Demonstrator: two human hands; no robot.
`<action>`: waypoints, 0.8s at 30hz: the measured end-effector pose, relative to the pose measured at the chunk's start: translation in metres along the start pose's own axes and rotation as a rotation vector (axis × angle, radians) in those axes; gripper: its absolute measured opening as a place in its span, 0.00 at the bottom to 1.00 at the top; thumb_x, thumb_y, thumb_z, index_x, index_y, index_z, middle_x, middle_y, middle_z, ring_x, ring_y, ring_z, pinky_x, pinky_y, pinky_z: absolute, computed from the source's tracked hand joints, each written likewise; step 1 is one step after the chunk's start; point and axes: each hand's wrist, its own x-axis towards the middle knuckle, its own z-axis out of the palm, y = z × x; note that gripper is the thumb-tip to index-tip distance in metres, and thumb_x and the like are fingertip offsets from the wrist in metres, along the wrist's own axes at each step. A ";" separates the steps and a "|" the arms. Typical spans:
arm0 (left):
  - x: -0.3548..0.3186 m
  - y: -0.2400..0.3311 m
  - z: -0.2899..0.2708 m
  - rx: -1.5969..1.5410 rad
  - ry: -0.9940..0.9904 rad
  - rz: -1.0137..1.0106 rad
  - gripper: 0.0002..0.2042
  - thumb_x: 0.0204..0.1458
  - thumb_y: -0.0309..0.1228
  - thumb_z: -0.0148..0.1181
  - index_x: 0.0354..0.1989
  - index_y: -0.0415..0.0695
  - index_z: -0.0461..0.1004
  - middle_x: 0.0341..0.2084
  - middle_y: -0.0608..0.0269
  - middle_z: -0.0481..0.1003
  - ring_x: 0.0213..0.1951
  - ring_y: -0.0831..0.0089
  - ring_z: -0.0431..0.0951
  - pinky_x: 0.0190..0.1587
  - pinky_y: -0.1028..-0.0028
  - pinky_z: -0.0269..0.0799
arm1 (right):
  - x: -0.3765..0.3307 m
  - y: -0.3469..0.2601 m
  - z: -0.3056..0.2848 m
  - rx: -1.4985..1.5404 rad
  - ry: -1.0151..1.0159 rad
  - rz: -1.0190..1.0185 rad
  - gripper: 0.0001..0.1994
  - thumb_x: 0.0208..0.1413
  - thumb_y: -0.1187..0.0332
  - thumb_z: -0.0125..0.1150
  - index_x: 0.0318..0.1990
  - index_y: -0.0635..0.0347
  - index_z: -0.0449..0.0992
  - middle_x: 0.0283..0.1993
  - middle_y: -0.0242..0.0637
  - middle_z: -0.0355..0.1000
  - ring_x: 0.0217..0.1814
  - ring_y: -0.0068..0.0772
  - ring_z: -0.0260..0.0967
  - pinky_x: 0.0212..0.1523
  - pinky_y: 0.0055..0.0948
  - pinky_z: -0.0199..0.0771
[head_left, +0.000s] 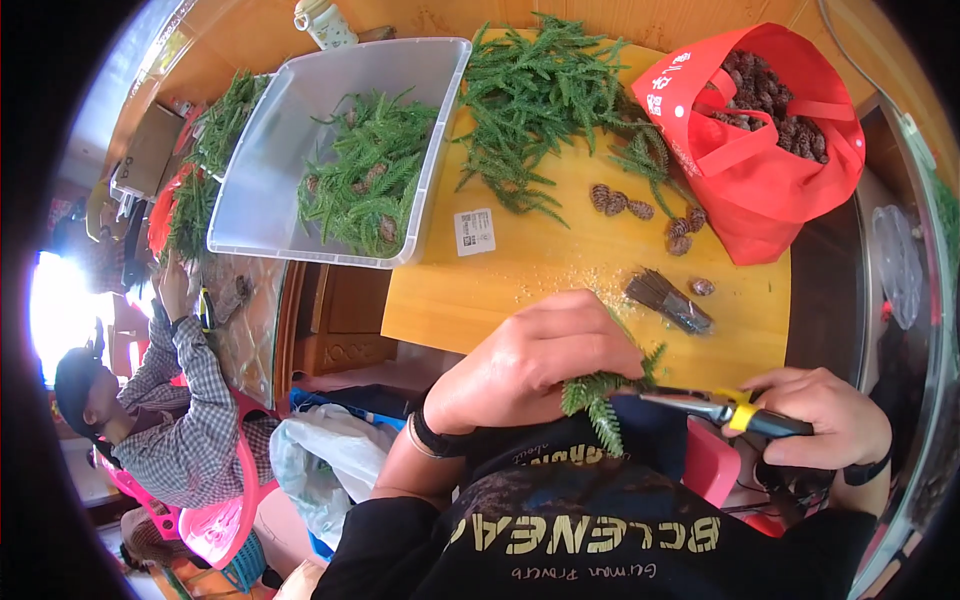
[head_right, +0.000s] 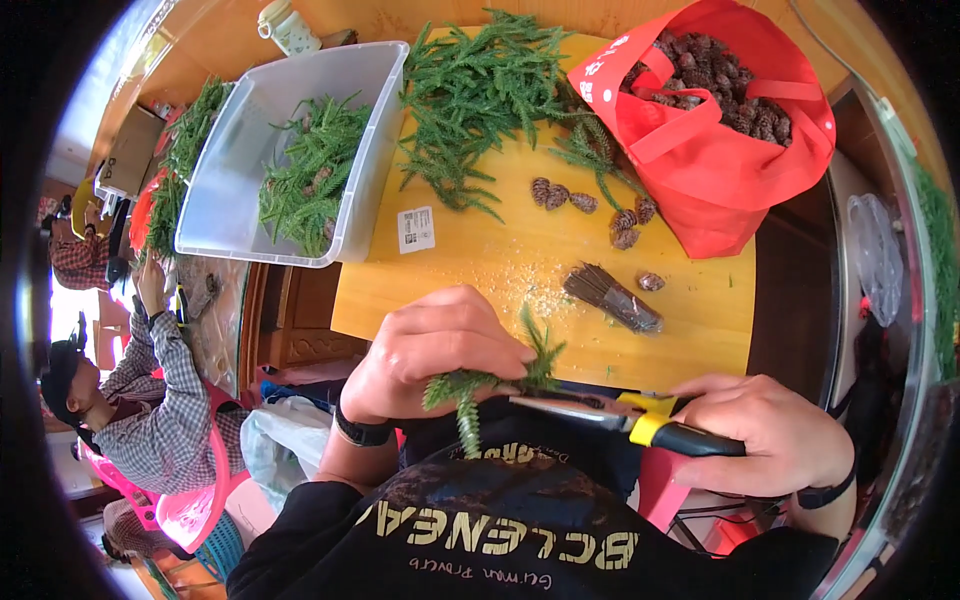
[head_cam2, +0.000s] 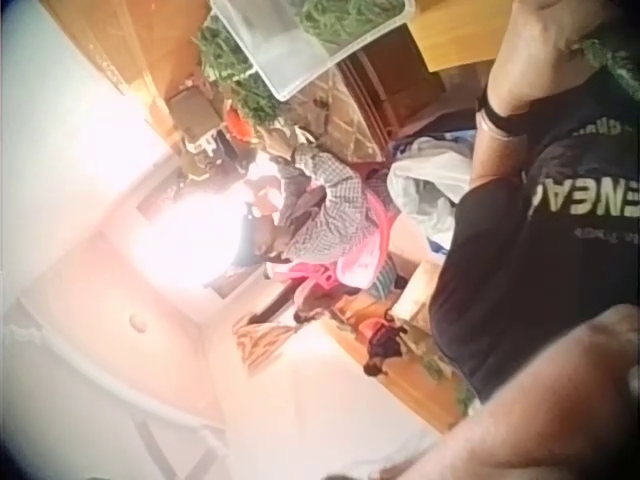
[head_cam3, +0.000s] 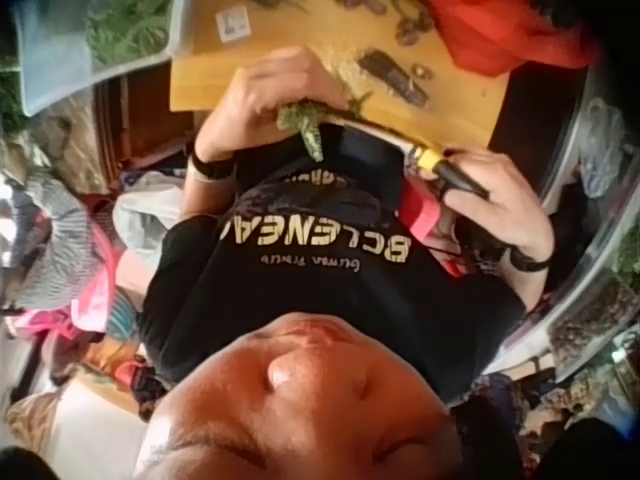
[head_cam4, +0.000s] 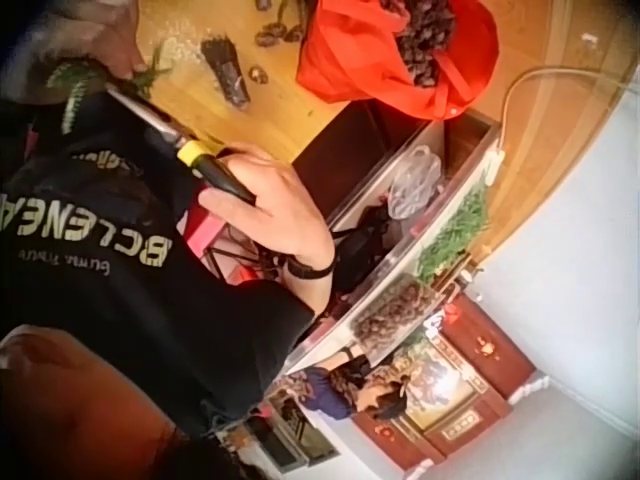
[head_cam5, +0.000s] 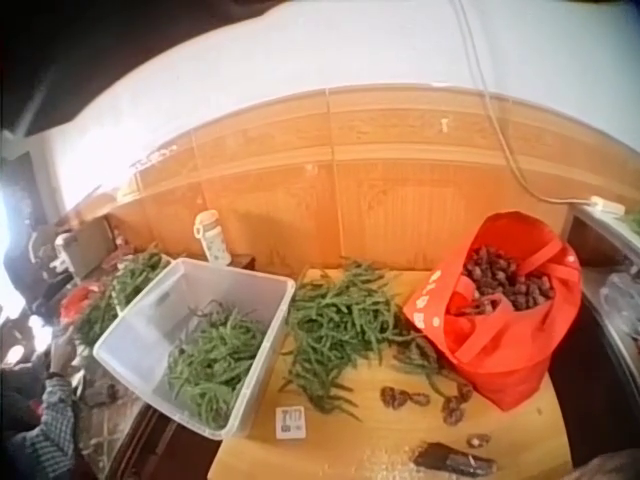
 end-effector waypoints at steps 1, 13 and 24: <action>0.001 0.006 -0.002 -0.070 0.003 -0.018 0.08 0.36 0.24 0.65 0.27 0.41 0.76 0.27 0.61 0.77 0.30 0.66 0.75 0.32 0.72 0.69 | -0.001 0.003 0.002 0.185 -0.038 0.022 0.15 0.43 0.63 0.62 0.32 0.69 0.75 0.33 0.46 0.72 0.45 0.56 0.67 0.52 0.41 0.63; -0.007 -0.003 -0.010 -0.128 0.162 -0.172 0.10 0.35 0.23 0.68 0.26 0.38 0.73 0.24 0.59 0.77 0.28 0.67 0.76 0.32 0.73 0.70 | 0.008 -0.018 0.009 -0.765 0.551 -0.234 0.16 0.23 0.67 0.69 0.17 0.65 0.66 0.32 0.46 0.69 0.47 0.57 0.62 0.47 0.52 0.62; -0.010 0.000 0.007 -0.488 0.239 -0.362 0.08 0.40 0.21 0.64 0.29 0.38 0.72 0.26 0.60 0.74 0.31 0.72 0.74 0.35 0.75 0.68 | 0.033 0.005 0.025 -0.698 0.686 -0.327 0.17 0.29 0.65 0.69 0.18 0.64 0.65 0.34 0.46 0.72 0.46 0.56 0.64 0.41 0.43 0.67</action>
